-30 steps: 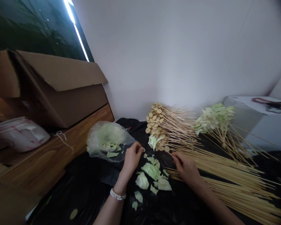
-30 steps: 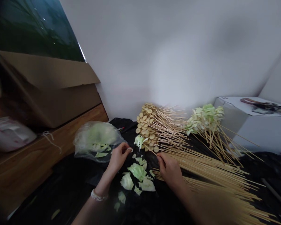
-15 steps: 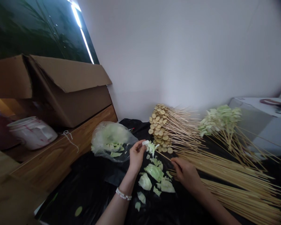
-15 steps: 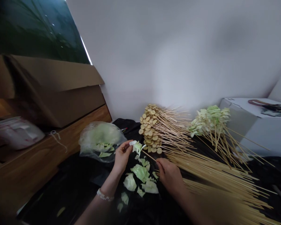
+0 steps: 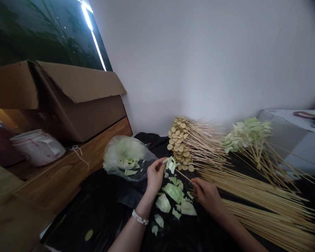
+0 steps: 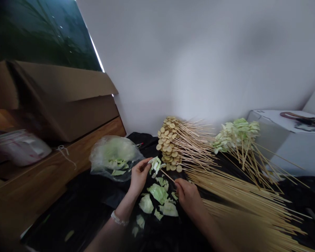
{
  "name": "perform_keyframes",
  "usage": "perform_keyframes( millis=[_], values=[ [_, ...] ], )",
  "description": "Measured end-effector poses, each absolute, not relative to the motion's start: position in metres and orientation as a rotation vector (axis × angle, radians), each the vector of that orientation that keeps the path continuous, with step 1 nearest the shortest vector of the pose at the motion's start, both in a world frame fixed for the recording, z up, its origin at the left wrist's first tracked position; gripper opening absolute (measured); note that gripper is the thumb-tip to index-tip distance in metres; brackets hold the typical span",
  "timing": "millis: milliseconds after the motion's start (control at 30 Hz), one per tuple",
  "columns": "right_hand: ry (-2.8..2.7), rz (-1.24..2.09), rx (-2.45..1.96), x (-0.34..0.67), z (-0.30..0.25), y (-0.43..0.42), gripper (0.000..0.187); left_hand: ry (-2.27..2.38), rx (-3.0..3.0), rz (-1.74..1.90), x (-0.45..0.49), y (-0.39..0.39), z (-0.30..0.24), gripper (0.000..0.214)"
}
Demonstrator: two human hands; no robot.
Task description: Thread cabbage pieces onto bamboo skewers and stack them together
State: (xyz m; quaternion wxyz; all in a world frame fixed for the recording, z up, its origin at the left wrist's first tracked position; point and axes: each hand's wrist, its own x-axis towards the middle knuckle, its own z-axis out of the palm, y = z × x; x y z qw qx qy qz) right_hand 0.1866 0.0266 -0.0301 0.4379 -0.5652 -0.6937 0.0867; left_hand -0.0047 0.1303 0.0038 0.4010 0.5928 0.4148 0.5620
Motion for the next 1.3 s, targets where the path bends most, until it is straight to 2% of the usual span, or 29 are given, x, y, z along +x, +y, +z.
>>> perform_keyframes(
  millis=[267, 533, 833, 1033, 1133, 1300],
  values=[
    [-1.711, 0.215, -1.386, 0.184, -0.026, 0.026, 0.026, 0.992, 1.417, 1.37, -0.006, 0.133, 0.001, 0.03],
    [-1.73, 0.074, -1.429, 0.183, -0.036, 0.024, 0.025, 0.997, 1.458, 1.38, -0.001, 0.128, 0.001, 0.029],
    [-1.64, 0.419, -1.487, 0.181, -0.025, 0.024, 0.025, 1.001, 1.474, 1.388, 0.001, 0.126, 0.0, 0.029],
    [-1.721, 0.039, -1.46, 0.182, -0.04, 0.026, 0.026, 0.973, 1.516, 1.37, 0.002, 0.125, -0.003, 0.031],
    [-1.748, 0.011, -1.491, 0.182, -0.037, 0.026, 0.027, 0.962, 1.53, 1.332, 0.002, 0.125, -0.002, 0.034],
    [-1.712, 0.194, -1.492, 0.187, -0.009, 0.028, 0.025, 0.955, 1.441, 1.332, 0.0, 0.128, 0.004, 0.05]
  ],
)
